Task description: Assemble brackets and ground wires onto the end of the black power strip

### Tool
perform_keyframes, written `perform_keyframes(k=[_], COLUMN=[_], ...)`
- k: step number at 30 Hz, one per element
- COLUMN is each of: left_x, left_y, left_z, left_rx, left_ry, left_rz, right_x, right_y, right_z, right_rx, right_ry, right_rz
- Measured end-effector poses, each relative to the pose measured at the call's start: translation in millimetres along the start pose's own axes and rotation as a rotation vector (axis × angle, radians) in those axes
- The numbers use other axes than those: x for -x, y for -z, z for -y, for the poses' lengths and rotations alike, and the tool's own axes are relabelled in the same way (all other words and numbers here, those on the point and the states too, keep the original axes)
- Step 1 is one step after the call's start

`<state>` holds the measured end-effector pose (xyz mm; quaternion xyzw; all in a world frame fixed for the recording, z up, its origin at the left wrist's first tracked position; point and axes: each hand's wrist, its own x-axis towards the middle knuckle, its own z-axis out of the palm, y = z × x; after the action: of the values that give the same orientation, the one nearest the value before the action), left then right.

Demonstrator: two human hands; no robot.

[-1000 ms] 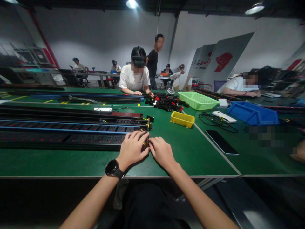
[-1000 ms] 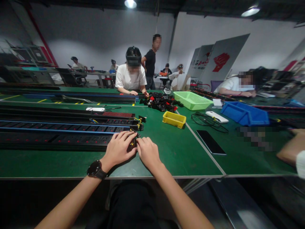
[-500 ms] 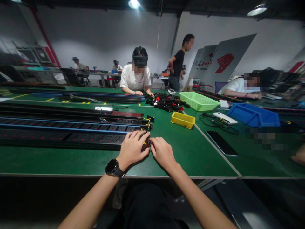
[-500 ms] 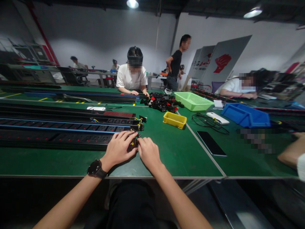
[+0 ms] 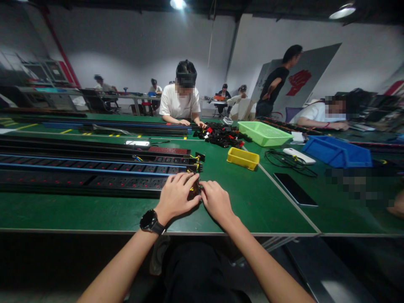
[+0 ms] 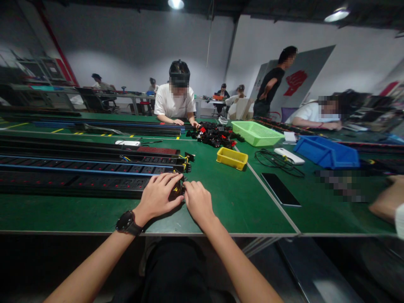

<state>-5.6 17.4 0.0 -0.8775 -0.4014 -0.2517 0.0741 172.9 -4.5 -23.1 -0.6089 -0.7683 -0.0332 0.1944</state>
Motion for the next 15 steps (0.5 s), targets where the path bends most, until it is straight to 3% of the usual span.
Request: perform_keyframes(k=[15], left_x=[0.5], left_y=[3.8], left_z=[2.1], left_rx=[0.048], left_ry=[0.046], left_rz=[-0.081], right_x=[-1.8], right_y=[0.1], right_z=[0.9], right_rx=[-0.005], right_ry=[-0.101], right_rz=[-0.023])
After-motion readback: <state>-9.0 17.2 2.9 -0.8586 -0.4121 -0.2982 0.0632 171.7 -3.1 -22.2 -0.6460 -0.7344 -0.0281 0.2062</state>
